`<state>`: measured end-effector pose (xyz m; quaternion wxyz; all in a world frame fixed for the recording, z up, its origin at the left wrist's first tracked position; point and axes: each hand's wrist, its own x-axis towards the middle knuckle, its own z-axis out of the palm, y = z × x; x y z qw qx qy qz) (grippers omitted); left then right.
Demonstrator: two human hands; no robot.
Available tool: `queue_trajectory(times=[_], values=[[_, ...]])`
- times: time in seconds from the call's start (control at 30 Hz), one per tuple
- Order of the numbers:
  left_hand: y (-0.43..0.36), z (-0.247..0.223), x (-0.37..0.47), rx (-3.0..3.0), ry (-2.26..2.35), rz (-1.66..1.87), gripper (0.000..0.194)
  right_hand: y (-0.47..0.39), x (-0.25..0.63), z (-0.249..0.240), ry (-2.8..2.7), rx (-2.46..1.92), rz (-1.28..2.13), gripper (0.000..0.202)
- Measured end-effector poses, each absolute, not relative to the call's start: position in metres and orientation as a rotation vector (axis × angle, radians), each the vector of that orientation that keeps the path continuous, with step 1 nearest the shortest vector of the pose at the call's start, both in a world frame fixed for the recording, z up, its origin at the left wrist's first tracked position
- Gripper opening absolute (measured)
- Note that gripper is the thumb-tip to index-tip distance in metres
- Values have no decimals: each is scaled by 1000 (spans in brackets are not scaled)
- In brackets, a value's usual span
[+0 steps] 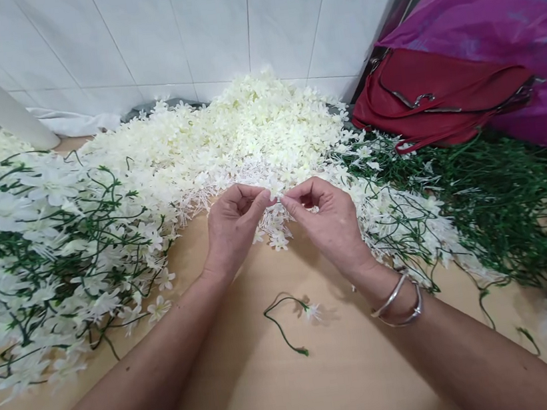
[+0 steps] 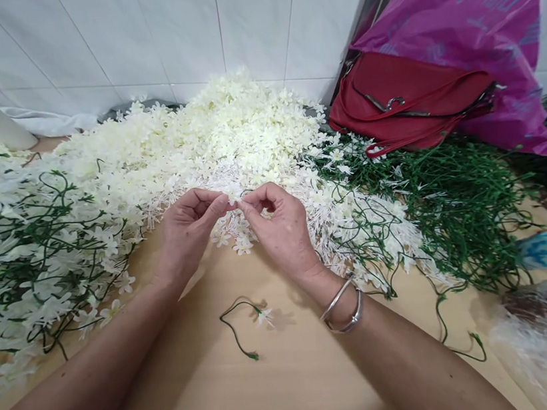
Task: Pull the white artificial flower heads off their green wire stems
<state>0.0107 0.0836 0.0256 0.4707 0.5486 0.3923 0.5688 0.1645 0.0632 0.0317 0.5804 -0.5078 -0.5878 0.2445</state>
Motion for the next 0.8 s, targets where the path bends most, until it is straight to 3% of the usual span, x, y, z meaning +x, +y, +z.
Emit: queue_trajectory(times=[0.23, 0.47, 0.63, 0.8], values=[[84, 17, 10, 1693, 1055, 1364, 12, 64, 165, 31, -1139, -1265, 961, 15], [82, 17, 8, 1912, 957, 1383, 6, 61, 163, 36, -972, -1260, 1162, 8], [85, 17, 9, 1626, 892, 1329, 13, 60, 161, 36, -1022, -1226, 1094, 16], [88, 23, 10, 1332, 764, 1236, 21, 64, 166, 30, -1213, -1191, 812, 17]])
